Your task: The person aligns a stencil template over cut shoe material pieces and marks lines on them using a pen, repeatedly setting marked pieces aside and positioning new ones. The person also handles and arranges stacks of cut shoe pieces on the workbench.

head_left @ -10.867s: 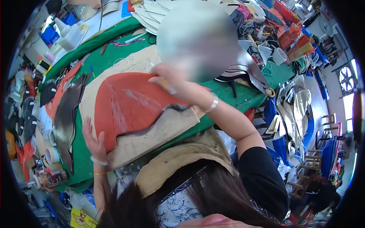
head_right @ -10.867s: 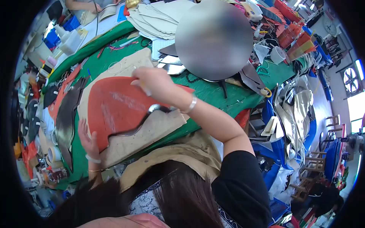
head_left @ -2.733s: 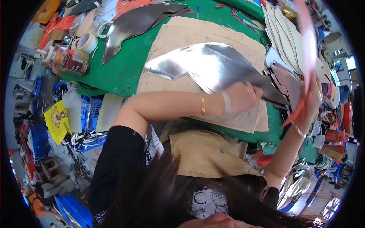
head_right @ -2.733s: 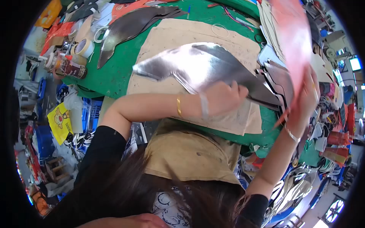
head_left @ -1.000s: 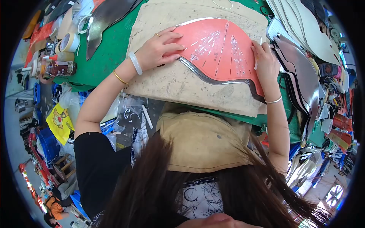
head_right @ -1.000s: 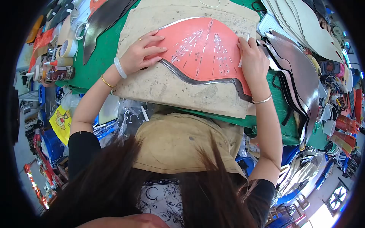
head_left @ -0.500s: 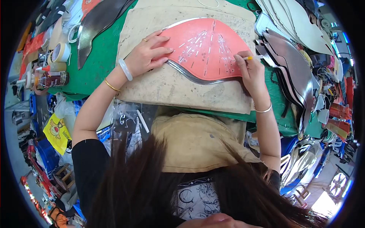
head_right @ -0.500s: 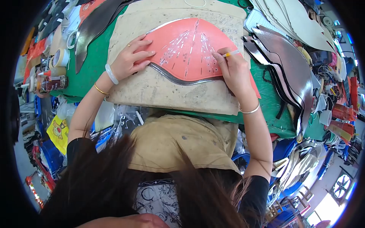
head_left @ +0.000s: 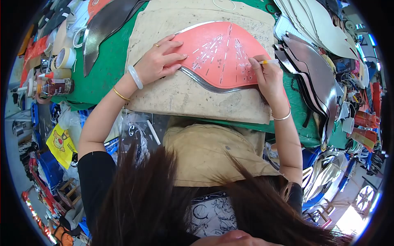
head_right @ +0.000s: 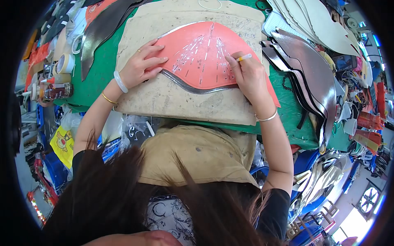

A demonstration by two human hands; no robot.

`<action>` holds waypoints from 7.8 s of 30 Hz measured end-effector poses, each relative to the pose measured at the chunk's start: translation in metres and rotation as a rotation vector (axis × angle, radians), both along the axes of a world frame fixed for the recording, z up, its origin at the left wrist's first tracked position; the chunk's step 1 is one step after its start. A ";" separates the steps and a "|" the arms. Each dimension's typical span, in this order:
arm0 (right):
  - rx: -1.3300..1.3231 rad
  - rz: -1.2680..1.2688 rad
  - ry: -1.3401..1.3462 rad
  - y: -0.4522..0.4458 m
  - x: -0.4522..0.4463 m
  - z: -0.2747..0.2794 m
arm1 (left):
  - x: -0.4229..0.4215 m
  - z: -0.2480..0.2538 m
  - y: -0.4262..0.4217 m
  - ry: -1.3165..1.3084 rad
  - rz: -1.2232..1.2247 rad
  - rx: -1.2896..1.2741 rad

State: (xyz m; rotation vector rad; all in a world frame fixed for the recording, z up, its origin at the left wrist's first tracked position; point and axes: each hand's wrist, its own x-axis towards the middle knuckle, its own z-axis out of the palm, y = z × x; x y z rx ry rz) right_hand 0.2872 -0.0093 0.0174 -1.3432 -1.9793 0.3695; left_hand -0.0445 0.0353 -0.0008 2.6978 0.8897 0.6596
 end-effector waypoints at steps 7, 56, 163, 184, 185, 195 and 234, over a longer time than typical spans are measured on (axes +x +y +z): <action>0.074 0.084 0.008 0.003 -0.011 0.005 | 0.000 0.001 0.000 0.003 0.001 -0.005; -0.178 0.212 0.022 0.035 -0.090 0.010 | -0.001 -0.001 0.000 0.043 -0.010 0.051; 0.010 0.140 0.028 0.006 -0.025 0.000 | -0.015 -0.001 -0.029 -0.006 0.087 -0.009; -0.064 0.297 -0.001 0.023 -0.097 0.003 | -0.017 -0.005 -0.029 0.014 0.079 0.009; -0.069 0.278 -0.017 0.023 -0.097 0.003 | -0.017 -0.005 -0.029 0.014 0.080 0.006; -0.090 0.306 -0.017 0.029 -0.103 0.009 | -0.016 -0.005 -0.030 0.014 0.083 0.008; 0.004 -0.202 -0.087 -0.012 -0.003 0.032 | -0.006 0.023 0.001 -0.217 0.467 -0.538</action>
